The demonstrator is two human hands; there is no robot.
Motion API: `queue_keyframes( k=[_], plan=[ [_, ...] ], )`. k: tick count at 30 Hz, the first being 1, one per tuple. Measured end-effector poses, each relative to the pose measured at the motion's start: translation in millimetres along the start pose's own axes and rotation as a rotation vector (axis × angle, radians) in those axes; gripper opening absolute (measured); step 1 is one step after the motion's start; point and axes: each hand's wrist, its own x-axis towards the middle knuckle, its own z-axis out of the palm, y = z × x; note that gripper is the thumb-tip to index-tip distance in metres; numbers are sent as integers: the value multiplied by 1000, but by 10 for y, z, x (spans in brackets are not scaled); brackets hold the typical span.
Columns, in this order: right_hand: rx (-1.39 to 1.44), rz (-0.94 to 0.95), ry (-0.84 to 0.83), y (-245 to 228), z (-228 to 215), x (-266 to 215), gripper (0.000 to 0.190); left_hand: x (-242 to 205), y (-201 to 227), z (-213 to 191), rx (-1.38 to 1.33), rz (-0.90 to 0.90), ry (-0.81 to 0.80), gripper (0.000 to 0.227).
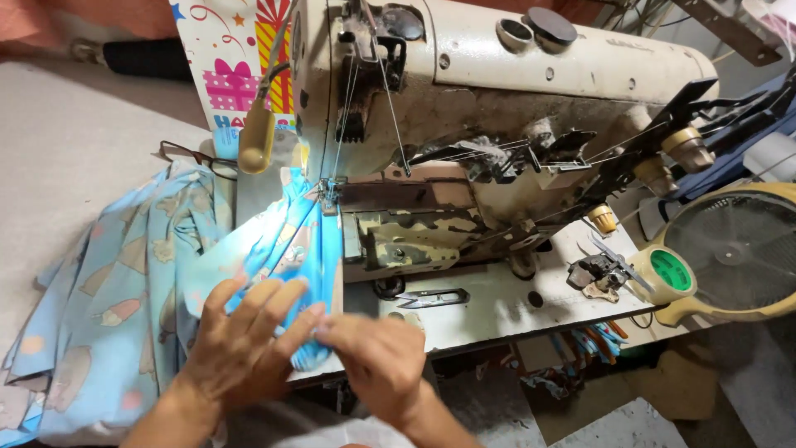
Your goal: Sewing fabric and then threading an industrial sewing machine by replacing spools and guiding thread through the tension system.
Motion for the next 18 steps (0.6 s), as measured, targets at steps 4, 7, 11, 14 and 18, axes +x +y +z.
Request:
queue_keyframes(
  k=[4, 7, 11, 14, 18],
  plan=[
    [120, 208, 7, 36, 75, -224, 13, -243, -255, 119, 170, 33, -33, 22],
    [128, 277, -30, 180, 79, -218, 25, -18, -332, 1, 209, 0, -29, 10],
    [253, 441, -9, 334, 175, -57, 29, 333, -502, 17, 309, -22, -44, 13],
    [314, 514, 9, 331, 185, -104, 30, 403, -434, 8, 207, -33, -37, 8],
    [287, 387, 8, 128, 88, -48, 23, 360, -280, -86, 6, 73, -93, 22]
  ],
)
